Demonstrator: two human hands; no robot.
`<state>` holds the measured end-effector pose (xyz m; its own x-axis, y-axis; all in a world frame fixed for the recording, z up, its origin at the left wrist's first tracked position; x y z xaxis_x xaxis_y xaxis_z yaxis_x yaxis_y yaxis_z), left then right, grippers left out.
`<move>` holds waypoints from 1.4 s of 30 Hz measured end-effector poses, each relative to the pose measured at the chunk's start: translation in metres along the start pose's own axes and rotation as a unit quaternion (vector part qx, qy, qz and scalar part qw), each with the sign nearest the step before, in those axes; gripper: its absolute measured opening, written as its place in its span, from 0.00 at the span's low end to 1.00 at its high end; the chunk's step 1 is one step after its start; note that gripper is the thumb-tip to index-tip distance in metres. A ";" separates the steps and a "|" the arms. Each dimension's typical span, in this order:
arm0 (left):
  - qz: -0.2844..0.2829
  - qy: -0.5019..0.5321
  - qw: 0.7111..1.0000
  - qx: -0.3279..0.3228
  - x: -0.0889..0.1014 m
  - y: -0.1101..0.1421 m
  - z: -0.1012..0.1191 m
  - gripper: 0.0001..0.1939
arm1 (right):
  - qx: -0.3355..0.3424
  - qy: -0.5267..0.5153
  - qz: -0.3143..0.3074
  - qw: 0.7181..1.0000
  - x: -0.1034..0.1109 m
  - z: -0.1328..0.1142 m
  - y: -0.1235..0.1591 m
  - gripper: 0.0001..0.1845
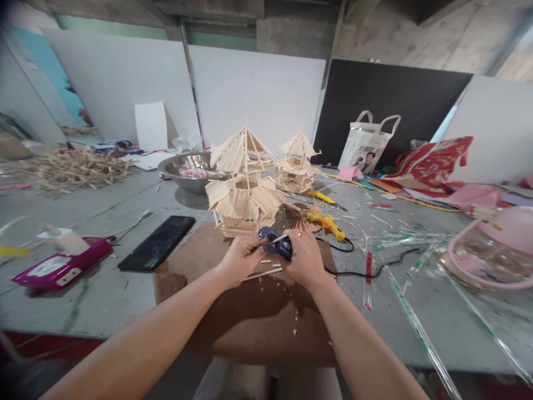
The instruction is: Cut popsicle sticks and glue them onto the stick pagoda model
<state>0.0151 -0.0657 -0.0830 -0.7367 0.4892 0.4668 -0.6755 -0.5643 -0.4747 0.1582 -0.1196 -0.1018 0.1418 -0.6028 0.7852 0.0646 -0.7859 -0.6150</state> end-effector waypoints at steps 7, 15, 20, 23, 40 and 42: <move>-0.008 0.025 1.000 0.001 -0.001 0.000 -0.004 0.16 | 0.009 -0.006 0.001 1.000 -0.001 0.001 0.000 0.18; -0.013 0.045 0.999 0.004 0.001 0.000 -0.002 0.16 | 0.016 -0.014 0.001 1.000 0.000 0.001 0.000 0.17; -0.018 0.039 0.999 -0.006 0.000 -0.001 -0.005 0.17 | 0.002 0.000 -0.002 1.000 0.001 0.000 0.000 0.16; -0.016 0.035 0.999 -0.008 -0.001 -0.001 -0.007 0.17 | -0.011 -0.001 -0.013 1.000 0.001 -0.001 0.001 0.15; -0.007 -0.053 0.998 -0.017 -0.001 0.002 -0.005 0.14 | -0.067 0.005 -0.047 0.997 0.000 -0.002 0.001 0.14; -0.022 -0.034 0.999 -0.014 0.000 0.002 -0.006 0.14 | -0.065 -0.002 -0.043 0.997 0.000 -0.002 0.001 0.16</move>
<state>0.0138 -0.0630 -0.0880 -0.7037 0.4666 0.5358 -0.7080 -0.5244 -0.4730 0.1562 -0.1210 -0.1023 0.1457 -0.5313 0.8346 -0.0512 -0.8465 -0.5299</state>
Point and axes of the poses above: each hand's wrist, its own y-axis away from the middle knuckle, its own x-axis out of the back of the hand, z = x × y, the point moved 1 cm from there along -y, towards the middle knuckle, and after that the axes turned 7 degrees about y, right-handed, at the moved point
